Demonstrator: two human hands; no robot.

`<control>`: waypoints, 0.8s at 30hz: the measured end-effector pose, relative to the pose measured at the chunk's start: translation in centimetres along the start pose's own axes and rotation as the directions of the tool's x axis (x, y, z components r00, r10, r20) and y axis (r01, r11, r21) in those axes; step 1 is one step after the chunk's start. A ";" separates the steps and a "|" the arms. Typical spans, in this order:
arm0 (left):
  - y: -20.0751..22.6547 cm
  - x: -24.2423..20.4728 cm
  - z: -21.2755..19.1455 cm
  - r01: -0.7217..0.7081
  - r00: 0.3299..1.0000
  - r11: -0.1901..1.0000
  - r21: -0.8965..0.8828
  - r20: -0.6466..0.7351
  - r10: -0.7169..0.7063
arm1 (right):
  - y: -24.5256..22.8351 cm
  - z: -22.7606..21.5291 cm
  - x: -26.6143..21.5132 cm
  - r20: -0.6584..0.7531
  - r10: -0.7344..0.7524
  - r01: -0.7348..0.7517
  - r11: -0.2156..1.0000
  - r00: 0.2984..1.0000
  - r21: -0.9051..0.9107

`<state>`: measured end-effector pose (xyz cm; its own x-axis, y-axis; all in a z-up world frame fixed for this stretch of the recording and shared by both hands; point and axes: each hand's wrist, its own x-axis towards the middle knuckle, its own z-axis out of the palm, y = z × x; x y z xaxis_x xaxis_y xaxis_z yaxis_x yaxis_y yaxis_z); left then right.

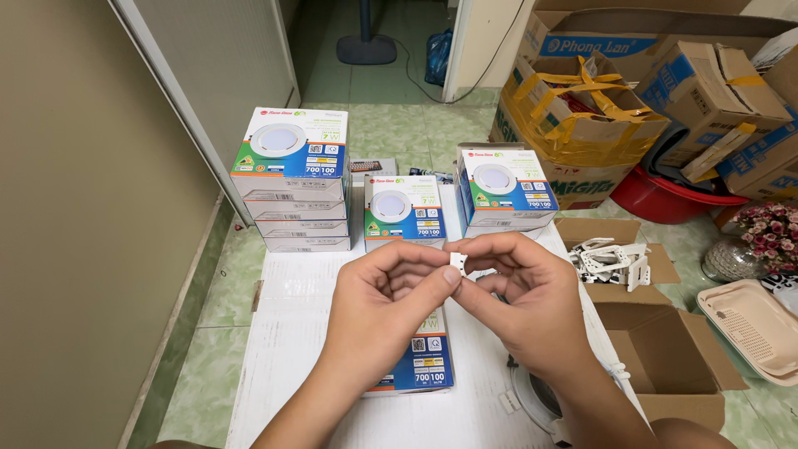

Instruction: The person unpacks LED downlights from cardboard boxes, inspects the light fixtures and their power drivers, and places them on a white surface or back into the packaging.

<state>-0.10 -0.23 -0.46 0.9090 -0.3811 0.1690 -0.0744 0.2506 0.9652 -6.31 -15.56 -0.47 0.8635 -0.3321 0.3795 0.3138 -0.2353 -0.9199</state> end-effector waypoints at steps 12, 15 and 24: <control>0.4 0.1 -0.1 0.167 0.986 0.983 -0.076 0.002 -0.167 | 0.5 0.0 -0.1 -0.002 -0.051 0.051 0.998 0.999 0.027; 0.0 0.1 -0.3 0.156 0.988 0.982 -0.104 0.024 -0.154 | 0.4 0.1 -0.1 0.007 -0.053 0.053 0.998 0.999 0.025; 1.1 2.5 -5.2 0.312 0.942 0.406 0.859 -0.224 -0.251 | 2.5 -0.7 0.9 0.066 0.244 -0.225 0.951 0.968 -0.213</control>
<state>4.17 3.70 0.00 0.9665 -0.2225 -0.1279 -0.0984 -0.7817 0.6159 -5.01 -17.05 -2.35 0.9381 -0.3185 0.1365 0.0201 -0.3432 -0.9391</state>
